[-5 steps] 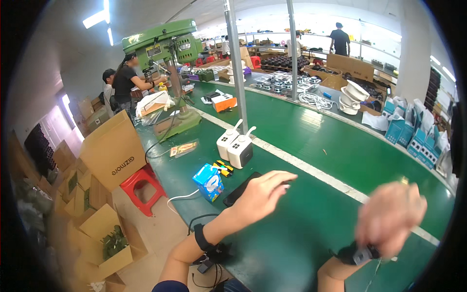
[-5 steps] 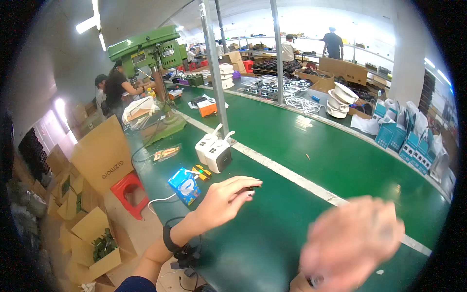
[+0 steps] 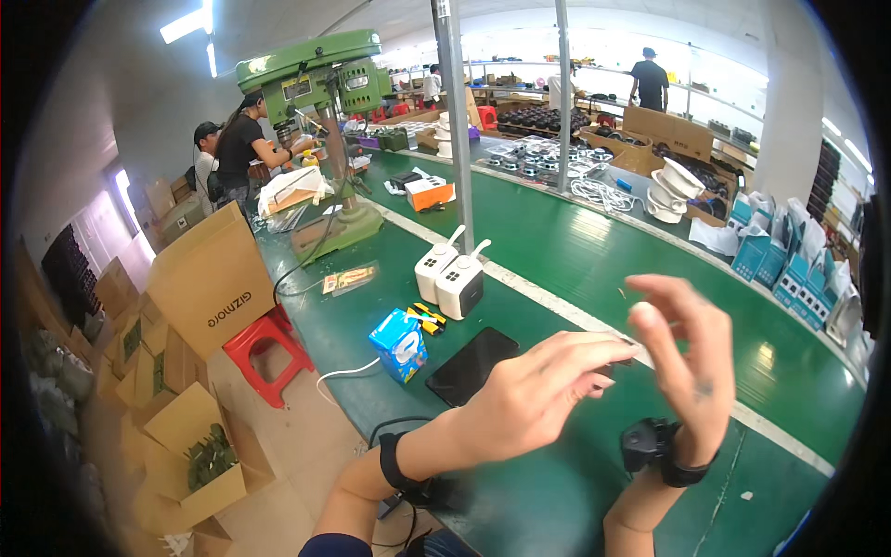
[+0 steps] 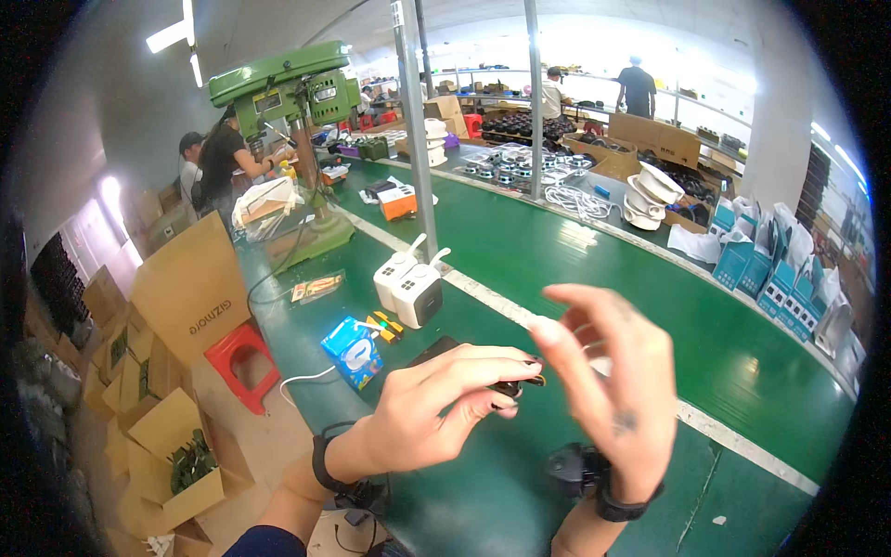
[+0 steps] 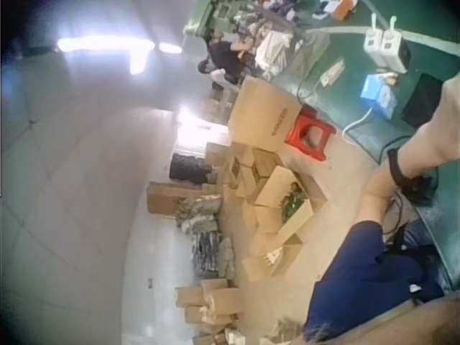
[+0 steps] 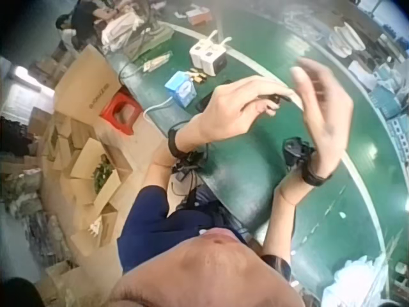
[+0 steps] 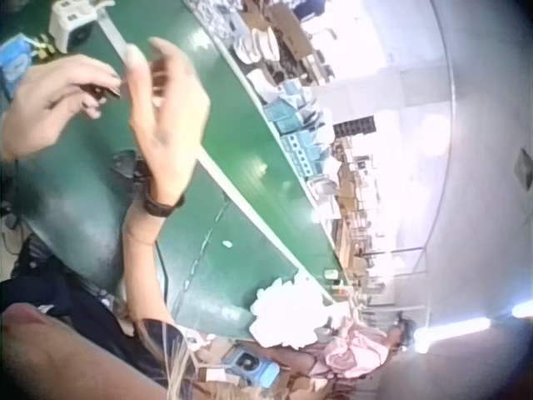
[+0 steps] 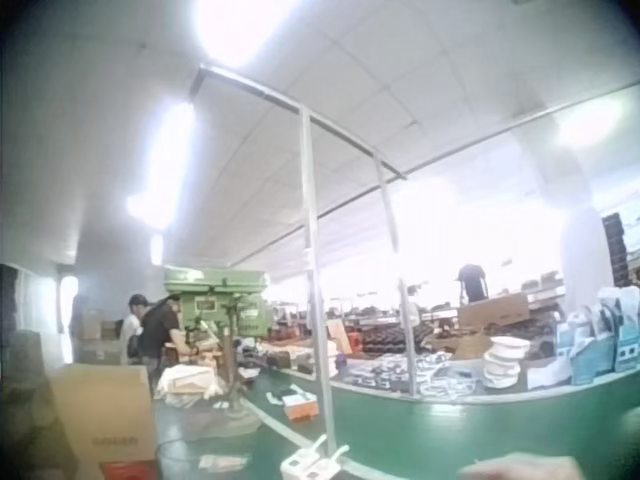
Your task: Testing and inspecting handheld electronic devices (baby monitors) and using a smartphone app on a factory assembly line.
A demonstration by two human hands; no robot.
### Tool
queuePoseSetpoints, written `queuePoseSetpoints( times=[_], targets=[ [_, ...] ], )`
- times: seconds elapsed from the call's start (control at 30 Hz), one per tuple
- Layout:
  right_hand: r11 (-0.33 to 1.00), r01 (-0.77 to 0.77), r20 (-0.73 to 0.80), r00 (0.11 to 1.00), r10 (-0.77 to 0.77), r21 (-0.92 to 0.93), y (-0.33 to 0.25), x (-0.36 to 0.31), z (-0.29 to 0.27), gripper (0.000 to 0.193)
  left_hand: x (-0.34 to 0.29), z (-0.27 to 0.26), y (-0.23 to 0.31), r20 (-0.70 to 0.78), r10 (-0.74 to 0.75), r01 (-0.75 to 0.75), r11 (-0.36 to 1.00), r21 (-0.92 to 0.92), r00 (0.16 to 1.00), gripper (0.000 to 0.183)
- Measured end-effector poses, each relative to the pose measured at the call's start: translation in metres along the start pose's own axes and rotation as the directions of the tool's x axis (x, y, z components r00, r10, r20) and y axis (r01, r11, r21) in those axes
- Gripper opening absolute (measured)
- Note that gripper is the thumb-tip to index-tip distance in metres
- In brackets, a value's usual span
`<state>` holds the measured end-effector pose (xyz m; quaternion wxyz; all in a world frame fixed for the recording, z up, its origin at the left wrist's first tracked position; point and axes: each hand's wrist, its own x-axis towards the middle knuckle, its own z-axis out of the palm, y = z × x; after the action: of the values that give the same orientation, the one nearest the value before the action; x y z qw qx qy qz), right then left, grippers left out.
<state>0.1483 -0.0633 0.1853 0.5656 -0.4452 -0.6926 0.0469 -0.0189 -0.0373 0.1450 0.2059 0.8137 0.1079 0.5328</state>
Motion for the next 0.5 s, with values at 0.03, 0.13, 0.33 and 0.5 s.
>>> queuePoseSetpoints(
  times=[0.03,0.13,0.33,0.5],
  targets=[
    [0.984,-0.155,0.222,0.966,0.133,0.085,-0.001,0.004,0.002,0.019,0.001,-0.003,0.001,-0.005,0.001,-0.001,1.000,-0.003,1.000,0.032],
    [0.887,-0.329,0.423,0.889,0.175,0.325,-0.006,0.001,0.011,0.025,0.005,-0.012,-0.005,-0.068,0.173,-0.163,0.978,0.133,0.982,0.051],
    [0.680,-0.462,0.567,0.820,0.081,0.570,0.000,0.007,0.010,0.031,-0.002,-0.013,-0.014,-0.117,0.247,-0.231,0.964,0.134,0.962,0.049],
    [0.528,-0.429,0.522,0.852,-0.031,0.733,0.003,0.002,0.007,0.034,-0.014,-0.005,-0.023,-0.310,0.142,-0.172,0.983,-0.069,0.940,0.045]
  ],
)
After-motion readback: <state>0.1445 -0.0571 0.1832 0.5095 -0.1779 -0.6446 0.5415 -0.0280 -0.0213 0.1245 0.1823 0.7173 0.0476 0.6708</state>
